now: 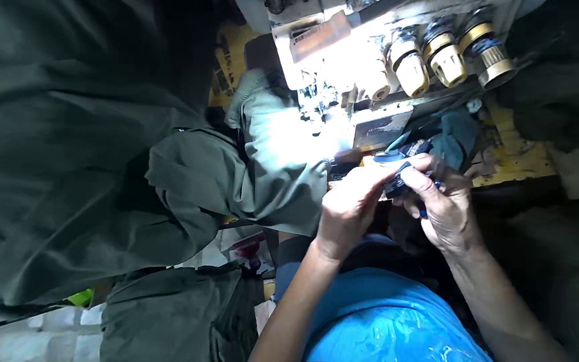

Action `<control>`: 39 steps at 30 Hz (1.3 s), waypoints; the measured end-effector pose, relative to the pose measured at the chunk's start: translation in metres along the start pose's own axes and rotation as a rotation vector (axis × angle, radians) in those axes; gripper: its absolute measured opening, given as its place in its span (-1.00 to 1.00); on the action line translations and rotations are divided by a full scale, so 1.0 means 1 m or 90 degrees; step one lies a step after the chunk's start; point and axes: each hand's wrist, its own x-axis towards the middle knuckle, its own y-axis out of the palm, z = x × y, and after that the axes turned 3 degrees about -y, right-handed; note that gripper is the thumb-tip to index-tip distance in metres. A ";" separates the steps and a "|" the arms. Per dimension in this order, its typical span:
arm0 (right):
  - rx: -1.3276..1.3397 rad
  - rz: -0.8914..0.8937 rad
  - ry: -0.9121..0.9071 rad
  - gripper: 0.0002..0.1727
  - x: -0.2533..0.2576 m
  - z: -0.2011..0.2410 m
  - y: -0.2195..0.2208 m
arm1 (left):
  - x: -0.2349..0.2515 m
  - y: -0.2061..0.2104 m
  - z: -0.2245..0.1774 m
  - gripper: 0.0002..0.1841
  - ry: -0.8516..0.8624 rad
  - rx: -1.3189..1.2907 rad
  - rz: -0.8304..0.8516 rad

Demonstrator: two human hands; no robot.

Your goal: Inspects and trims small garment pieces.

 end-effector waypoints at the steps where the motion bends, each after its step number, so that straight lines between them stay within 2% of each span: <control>1: 0.052 0.026 0.041 -0.82 -0.003 0.000 0.002 | -0.006 -0.011 0.001 -0.86 0.003 -0.012 -0.003; 3: 0.167 0.078 0.174 -0.63 -0.007 0.002 0.005 | -0.021 -0.030 -0.001 -0.87 0.021 0.018 0.005; 4: 0.206 0.088 0.231 -0.62 -0.009 0.003 0.008 | -0.030 -0.035 -0.001 -0.88 0.034 0.035 0.011; 6: 0.203 0.064 0.294 -0.80 -0.011 0.008 0.020 | -0.043 -0.041 -0.003 -0.89 0.044 0.061 0.011; 8: 0.164 0.045 0.287 -0.87 -0.010 0.008 0.030 | -0.048 -0.045 -0.005 -0.89 0.008 0.065 0.012; 12: 0.149 0.057 0.245 -0.88 -0.014 0.001 0.038 | -0.051 -0.045 -0.012 -0.73 -0.196 -0.100 -0.028; 15: 0.167 0.069 0.220 -0.86 -0.021 -0.002 0.040 | -0.048 -0.042 -0.020 -0.85 -0.304 -0.165 -0.096; 18: 0.171 0.079 0.221 -0.87 -0.023 -0.005 0.038 | -0.042 -0.041 -0.027 -0.99 -0.373 -0.193 -0.135; 25: 0.105 0.061 0.230 -0.86 -0.021 -0.003 0.038 | -0.035 -0.040 -0.033 -0.85 -0.435 -0.197 -0.152; 28: 0.043 0.071 0.188 -0.79 -0.021 -0.006 0.038 | -0.034 -0.041 -0.032 -0.86 -0.436 -0.170 -0.161; 33: -0.174 0.137 -0.032 -0.83 -0.016 -0.010 0.039 | -0.036 -0.042 -0.030 -0.85 -0.411 -0.126 -0.163; 35: -0.172 0.161 -0.092 -0.89 -0.013 -0.010 0.039 | -0.040 -0.049 -0.035 -0.93 -0.499 -0.217 -0.135; 36: -0.151 0.186 -0.129 -0.91 -0.011 -0.010 0.037 | -0.040 -0.056 -0.039 -0.84 -0.603 -0.313 -0.089; 38: -0.086 0.272 -0.180 -0.93 -0.006 -0.010 0.033 | -0.038 -0.073 -0.042 -0.32 -0.817 -0.557 0.040; 39: -0.057 0.308 -0.195 -0.94 -0.005 -0.012 0.033 | -0.039 -0.078 -0.042 -0.24 -0.882 -0.664 0.077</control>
